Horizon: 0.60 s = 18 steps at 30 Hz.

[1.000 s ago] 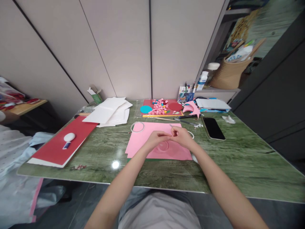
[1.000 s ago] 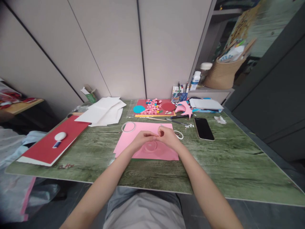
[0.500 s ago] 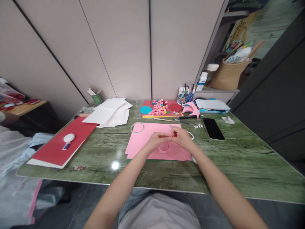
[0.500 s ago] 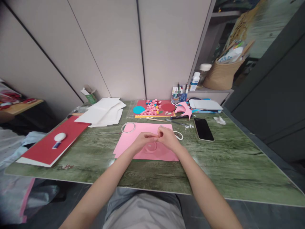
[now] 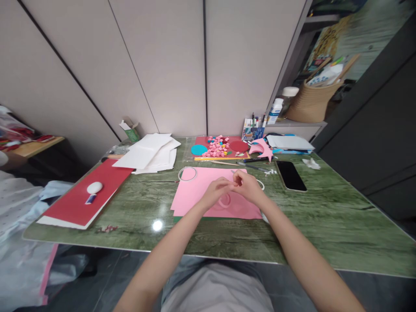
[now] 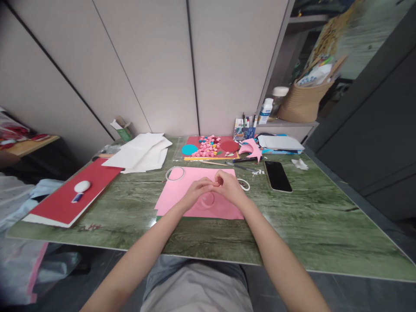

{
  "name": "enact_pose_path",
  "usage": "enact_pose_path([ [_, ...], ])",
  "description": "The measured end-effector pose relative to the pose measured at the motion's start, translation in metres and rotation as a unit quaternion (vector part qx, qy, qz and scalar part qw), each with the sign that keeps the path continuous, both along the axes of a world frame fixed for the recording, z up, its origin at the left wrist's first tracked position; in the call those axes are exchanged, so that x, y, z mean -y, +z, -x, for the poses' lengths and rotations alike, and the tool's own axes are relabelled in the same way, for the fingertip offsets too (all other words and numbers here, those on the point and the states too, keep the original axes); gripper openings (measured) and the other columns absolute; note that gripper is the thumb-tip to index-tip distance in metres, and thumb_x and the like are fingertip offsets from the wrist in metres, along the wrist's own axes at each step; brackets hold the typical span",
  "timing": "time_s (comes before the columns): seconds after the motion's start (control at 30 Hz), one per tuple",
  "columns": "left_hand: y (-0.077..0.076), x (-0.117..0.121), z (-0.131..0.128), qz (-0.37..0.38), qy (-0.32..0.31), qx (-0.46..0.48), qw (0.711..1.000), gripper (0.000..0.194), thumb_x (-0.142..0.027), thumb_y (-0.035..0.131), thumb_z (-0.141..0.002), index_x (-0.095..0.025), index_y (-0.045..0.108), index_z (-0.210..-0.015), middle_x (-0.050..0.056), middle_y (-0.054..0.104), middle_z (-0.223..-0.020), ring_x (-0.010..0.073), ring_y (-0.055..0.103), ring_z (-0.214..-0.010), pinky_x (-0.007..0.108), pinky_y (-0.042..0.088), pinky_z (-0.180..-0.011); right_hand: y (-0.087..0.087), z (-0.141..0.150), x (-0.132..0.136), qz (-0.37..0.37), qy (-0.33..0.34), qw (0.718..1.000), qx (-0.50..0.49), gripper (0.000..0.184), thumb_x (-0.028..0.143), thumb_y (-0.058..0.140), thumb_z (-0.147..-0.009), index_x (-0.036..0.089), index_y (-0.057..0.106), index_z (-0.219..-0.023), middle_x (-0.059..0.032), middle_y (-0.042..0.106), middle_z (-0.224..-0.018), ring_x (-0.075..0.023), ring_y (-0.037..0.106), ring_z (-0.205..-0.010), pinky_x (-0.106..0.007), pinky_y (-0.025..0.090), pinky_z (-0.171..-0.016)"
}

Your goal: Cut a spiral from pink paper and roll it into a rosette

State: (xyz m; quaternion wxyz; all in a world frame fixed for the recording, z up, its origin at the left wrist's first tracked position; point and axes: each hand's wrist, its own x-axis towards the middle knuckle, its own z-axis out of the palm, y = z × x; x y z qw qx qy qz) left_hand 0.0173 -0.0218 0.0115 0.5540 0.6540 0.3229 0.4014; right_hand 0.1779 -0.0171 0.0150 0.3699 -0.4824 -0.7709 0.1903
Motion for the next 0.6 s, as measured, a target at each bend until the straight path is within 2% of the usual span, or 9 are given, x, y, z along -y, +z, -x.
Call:
enact_pose_path([
  [0.13,0.0026,0.0021,0.0004,-0.061,0.006,-0.029,0.998,0.028,-0.036,0.056,-0.074,-0.018,0.067,-0.092,0.004,0.052,-0.080,0.0142,0.049,-0.080,0.026,0.037,-0.074,0.0021,-0.0014,0.0009,0.010,0.017,1.000,-0.016,0.026,0.021,0.062,-0.062,0.021,0.051,-0.085,0.0037,0.051,-0.067,-0.0115,0.046,-0.060,-0.023,0.032,-0.057],
  [0.27,0.0019,0.0034,0.0009,-0.107,0.008,-0.059,0.992,0.029,-0.037,0.055,-0.074,-0.020,0.066,-0.095,0.005,0.054,-0.084,0.0145,0.049,-0.082,0.027,0.038,-0.077,0.0040,-0.0010,0.0027,0.036,0.030,0.999,-0.022,0.032,0.017,0.061,-0.062,0.022,0.053,-0.092,0.0033,0.053,-0.068,-0.0126,0.049,-0.063,-0.023,0.035,-0.059],
  [0.43,-0.0001,0.0041,-0.0012,-0.115,-0.011,-0.054,0.992,0.029,-0.037,0.056,-0.074,-0.020,0.065,-0.096,0.007,0.057,-0.093,0.0167,0.051,-0.089,0.029,0.038,-0.081,0.0059,0.0014,0.0052,0.044,0.046,0.998,-0.027,0.035,0.019,0.062,-0.062,0.023,0.054,-0.095,0.0033,0.054,-0.068,-0.0130,0.050,-0.063,-0.024,0.036,-0.060],
  [0.6,-0.0009,0.0038,-0.0031,-0.112,-0.010,-0.051,0.992,0.030,-0.036,0.056,-0.074,-0.020,0.065,-0.097,0.007,0.056,-0.095,0.0167,0.050,-0.089,0.029,0.038,-0.082,0.0052,0.0015,0.0048,0.025,0.036,0.999,-0.017,0.036,0.020,0.062,-0.063,0.023,0.054,-0.098,0.0022,0.056,-0.069,-0.0136,0.050,-0.064,-0.025,0.036,-0.060],
])
